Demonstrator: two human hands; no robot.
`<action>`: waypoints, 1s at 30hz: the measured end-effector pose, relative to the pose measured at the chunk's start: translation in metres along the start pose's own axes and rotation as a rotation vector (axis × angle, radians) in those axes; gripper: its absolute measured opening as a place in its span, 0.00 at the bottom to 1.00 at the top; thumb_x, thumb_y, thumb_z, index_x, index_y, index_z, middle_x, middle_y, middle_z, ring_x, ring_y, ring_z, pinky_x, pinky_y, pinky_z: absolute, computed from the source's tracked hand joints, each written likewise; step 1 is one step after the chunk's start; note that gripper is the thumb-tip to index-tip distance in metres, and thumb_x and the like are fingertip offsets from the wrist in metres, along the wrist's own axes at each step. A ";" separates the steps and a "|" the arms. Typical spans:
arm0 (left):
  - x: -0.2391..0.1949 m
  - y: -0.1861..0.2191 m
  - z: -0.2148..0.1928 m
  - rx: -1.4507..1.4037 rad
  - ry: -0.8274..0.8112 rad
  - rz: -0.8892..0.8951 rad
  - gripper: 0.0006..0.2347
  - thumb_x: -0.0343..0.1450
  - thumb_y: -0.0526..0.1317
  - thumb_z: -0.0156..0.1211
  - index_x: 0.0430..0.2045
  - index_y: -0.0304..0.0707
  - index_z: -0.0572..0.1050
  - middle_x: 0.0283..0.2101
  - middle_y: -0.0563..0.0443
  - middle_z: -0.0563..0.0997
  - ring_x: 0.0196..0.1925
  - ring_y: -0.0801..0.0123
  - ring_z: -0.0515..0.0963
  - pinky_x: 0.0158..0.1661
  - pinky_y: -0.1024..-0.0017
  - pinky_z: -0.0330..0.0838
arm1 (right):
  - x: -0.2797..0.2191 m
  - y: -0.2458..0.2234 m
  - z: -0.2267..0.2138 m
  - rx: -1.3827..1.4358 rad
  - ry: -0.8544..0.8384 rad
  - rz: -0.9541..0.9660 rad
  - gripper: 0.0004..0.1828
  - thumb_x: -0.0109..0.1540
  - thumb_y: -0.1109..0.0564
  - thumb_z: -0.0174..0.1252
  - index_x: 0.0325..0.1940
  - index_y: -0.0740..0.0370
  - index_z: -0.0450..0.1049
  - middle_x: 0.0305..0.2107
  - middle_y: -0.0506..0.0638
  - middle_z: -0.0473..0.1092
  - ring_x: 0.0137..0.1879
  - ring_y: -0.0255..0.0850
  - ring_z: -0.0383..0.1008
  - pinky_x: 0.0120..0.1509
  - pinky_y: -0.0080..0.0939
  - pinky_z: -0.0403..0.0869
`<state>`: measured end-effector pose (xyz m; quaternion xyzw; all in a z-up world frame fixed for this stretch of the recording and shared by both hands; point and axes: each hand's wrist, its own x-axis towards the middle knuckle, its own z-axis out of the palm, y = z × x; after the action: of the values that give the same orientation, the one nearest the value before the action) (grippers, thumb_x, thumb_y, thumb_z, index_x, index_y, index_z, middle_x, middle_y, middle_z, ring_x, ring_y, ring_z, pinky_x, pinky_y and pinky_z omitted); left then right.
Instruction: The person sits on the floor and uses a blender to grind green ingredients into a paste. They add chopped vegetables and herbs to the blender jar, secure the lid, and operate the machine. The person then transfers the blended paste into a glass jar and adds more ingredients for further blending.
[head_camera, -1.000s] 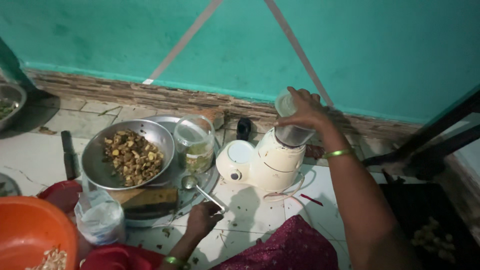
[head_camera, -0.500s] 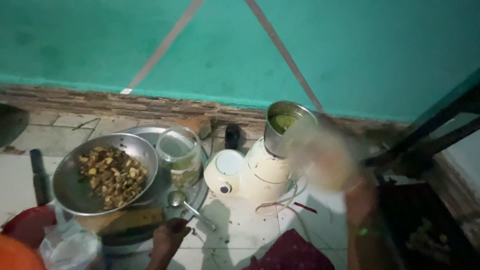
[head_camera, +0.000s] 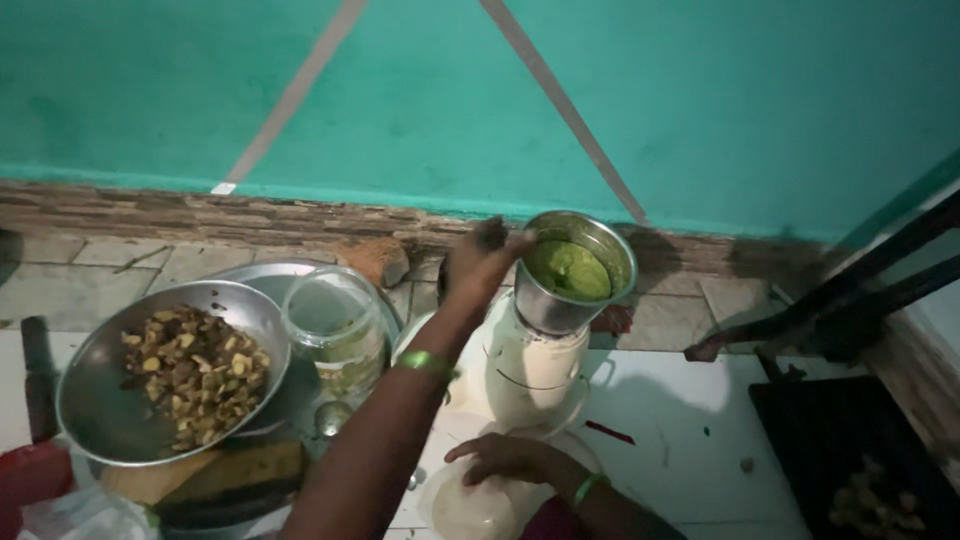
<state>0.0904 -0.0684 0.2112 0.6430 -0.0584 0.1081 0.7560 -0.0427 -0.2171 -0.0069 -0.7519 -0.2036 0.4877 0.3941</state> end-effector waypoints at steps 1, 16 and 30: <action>0.014 0.001 0.016 0.089 0.042 -0.018 0.29 0.65 0.44 0.76 0.55 0.22 0.72 0.52 0.40 0.78 0.51 0.66 0.79 0.51 0.70 0.73 | -0.004 -0.014 0.004 -0.081 0.070 -0.012 0.27 0.60 0.55 0.63 0.65 0.52 0.72 0.60 0.59 0.71 0.65 0.53 0.71 0.70 0.47 0.67; 0.008 -0.005 0.061 0.152 0.563 -0.196 0.14 0.64 0.34 0.57 0.40 0.36 0.87 0.37 0.38 0.86 0.36 0.63 0.84 0.38 0.66 0.76 | -0.002 -0.027 0.043 -0.886 0.750 -0.640 0.35 0.61 0.60 0.61 0.72 0.67 0.63 0.69 0.63 0.61 0.75 0.59 0.58 0.77 0.58 0.59; -0.073 0.149 -0.056 -0.220 0.123 0.497 0.19 0.67 0.24 0.46 0.50 0.27 0.80 0.47 0.41 0.86 0.48 0.63 0.85 0.55 0.69 0.79 | -0.022 -0.021 0.047 -0.737 0.774 -0.519 0.15 0.62 0.54 0.62 0.50 0.63 0.77 0.50 0.59 0.74 0.59 0.56 0.70 0.63 0.55 0.70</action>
<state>-0.0186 0.0030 0.3286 0.5151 -0.1796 0.3223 0.7737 -0.0928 -0.2014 0.0120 -0.8879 -0.3785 -0.0371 0.2589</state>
